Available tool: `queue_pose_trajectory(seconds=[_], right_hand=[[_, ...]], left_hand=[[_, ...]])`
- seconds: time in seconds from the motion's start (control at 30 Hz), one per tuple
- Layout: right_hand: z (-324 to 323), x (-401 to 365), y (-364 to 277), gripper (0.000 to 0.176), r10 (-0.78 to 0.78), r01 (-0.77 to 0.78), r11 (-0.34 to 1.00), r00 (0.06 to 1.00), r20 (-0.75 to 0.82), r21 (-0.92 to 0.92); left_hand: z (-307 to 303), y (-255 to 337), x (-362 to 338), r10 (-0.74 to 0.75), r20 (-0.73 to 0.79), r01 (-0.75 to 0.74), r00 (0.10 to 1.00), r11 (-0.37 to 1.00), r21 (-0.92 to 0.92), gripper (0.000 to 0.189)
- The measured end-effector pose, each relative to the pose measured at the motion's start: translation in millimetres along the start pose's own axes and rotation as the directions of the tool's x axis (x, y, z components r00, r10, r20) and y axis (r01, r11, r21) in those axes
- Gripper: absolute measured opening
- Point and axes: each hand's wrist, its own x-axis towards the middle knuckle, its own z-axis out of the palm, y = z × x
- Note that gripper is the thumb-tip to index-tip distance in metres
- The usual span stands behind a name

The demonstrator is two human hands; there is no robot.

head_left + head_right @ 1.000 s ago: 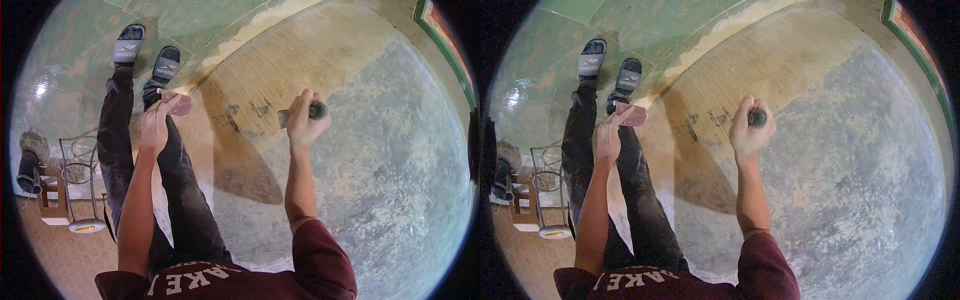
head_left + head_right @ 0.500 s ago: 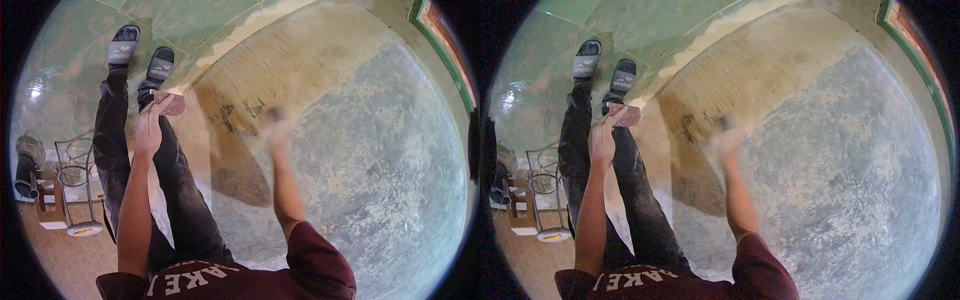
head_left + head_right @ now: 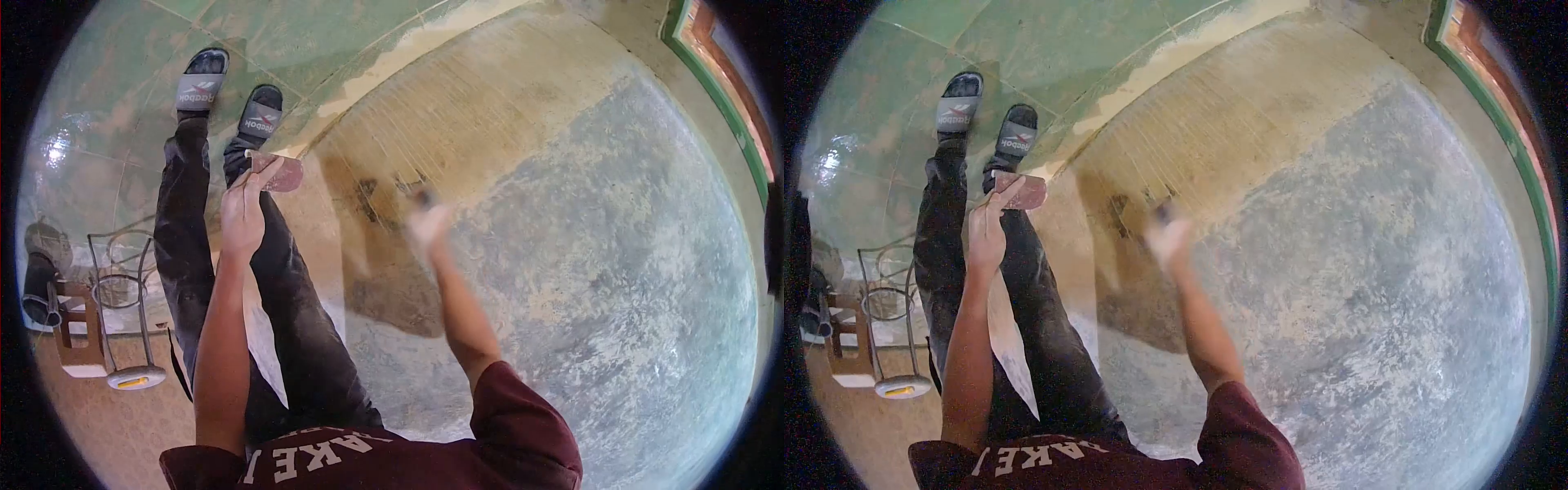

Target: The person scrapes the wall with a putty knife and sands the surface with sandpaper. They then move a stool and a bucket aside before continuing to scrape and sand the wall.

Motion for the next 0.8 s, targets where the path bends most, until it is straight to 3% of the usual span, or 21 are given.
queue_pose_trajectory(seconds=[0.03,0.07,0.1,0.13,0.2,0.23,0.27,0.3,0.33,0.4,0.43,0.47,0.5,0.53,0.57,0.63,0.67,0.77,0.8], right_hand=[[35.9,-29.9,25.6,0.015,0.157,-0.153,0.988,0.970,0.187,-0.031],[53.5,-51.7,24.5,0.015,-0.257,0.260,0.965,0.914,0.314,0.033],[49.9,-65.9,-19.8,0.013,-0.352,0.318,0.933,0.903,0.246,0.168],[33.4,-59.4,-53.4,0.013,-0.351,0.316,0.933,0.902,0.250,0.171],[-11.1,-25.6,-94.5,0.010,-0.252,0.199,0.943,0.950,0.182,0.268],[-35.8,-0.8,-98.9,0.009,-0.254,0.244,0.937,0.967,0.009,0.250],[-70.0,26.2,-111.9,0.013,-0.152,0.166,0.914,0.986,-0.068,0.371],[-101.5,57.7,-99.1,0.014,-0.165,0.191,0.847,0.982,-0.096,0.496],[-131.6,112.2,-66.3,0.021,0.063,0.020,0.774,0.992,-0.108,0.633],[-115.0,117.1,-12.2,0.034,0.155,-0.070,0.927,0.966,-0.206,0.369],[-67.9,80.1,14.3,0.032,0.101,-0.076,0.990,0.970,-0.220,0.120],[-17.5,35.8,32.6,0.031,0.012,-0.016,0.999,0.996,-0.091,-0.045],[12.6,-1.0,33.9,0.030,-0.061,0.072,0.993,0.990,0.127,-0.090],[24.2,-22.3,14.0,0.030,-0.135,0.173,0.981,0.934,0.331,-0.089],[9.9,-21.5,-20.1,0.030,-0.140,0.178,0.980,0.931,0.337,-0.084],[-30.5,-13.2,-75.1,0.020,-0.253,0.215,0.949,0.956,0.150,0.230],[-63.0,-0.6,-112.3,0.013,-0.027,0.004,0.942,0.998,0.064,0.336],[-126.0,55.5,-105.5,0.016,-0.096,0.039,0.864,0.992,0.087,0.502],[-120.1,64.1,-85.7,0.017,0.028,-0.026,0.894,1.000,0.002,0.448]], left_hand=[[3.0,1.9,-0.1,-0.003,-0.010,0.002,1.000,0.999,-0.050,0.047],[2.4,1.9,0.8,0.002,-0.021,-0.003,1.000,0.999,-0.050,0.047],[1.6,1.1,2.8,0.003,-0.017,-0.004,1.000,1.000,-0.022,0.047],[1.9,-0.8,-0.2,-0.006,0.002,0.006,1.000,1.000,0.007,0.047],[4.9,-13.5,-4.4,-0.004,0.021,0.003,1.000,0.999,0.038,0.048],[6.8,-18.1,-4.5,0.006,0.029,-0.008,1.000,0.998,0.062,0.048],[7.3,-19.1,-4.3,0.009,0.033,-0.011,0.999,0.998,0.057,0.048],[6.9,-18.4,-5.0,-0.017,0.028,0.017,0.999,1.000,0.020,0.048],[5.2,-17.2,-5.4,-0.047,0.022,0.048,0.999,0.999,-0.013,0.048],[3.0,-8.7,-7.0,-0.075,0.020,0.076,0.997,0.996,-0.040,0.048],[0.3,-2.6,-7.4,-0.066,0.019,0.066,0.998,0.998,0.013,0.047],[-1.0,2.9,-3.1,-0.044,0.004,0.044,0.999,0.997,0.064,0.047],[-0.8,4.5,0.0,-0.033,-0.007,0.033,0.999,0.998,0.058,0.047],[-2.2,2.1,1.5,-0.006,0.003,0.005,1.000,0.999,0.043,0.047],[-4.0,0.4,-0.7,0.012,0.017,-0.012,1.000,0.999,0.030,0.047],[-5.6,0.2,-3.0,-0.008,0.009,0.008,1.000,0.999,0.035,0.047],[-5.2,-0.2,-0.4,-0.017,0.005,0.017,1.000,0.999,0.035,0.047],[-0.9,-3.6,-1.7,0.003,0.059,-0.013,0.998,0.987,0.158,0.047],[-0.5,-3.0,-1.8,0.003,0.066,-0.013,0.998,0.988,0.156,0.047]])
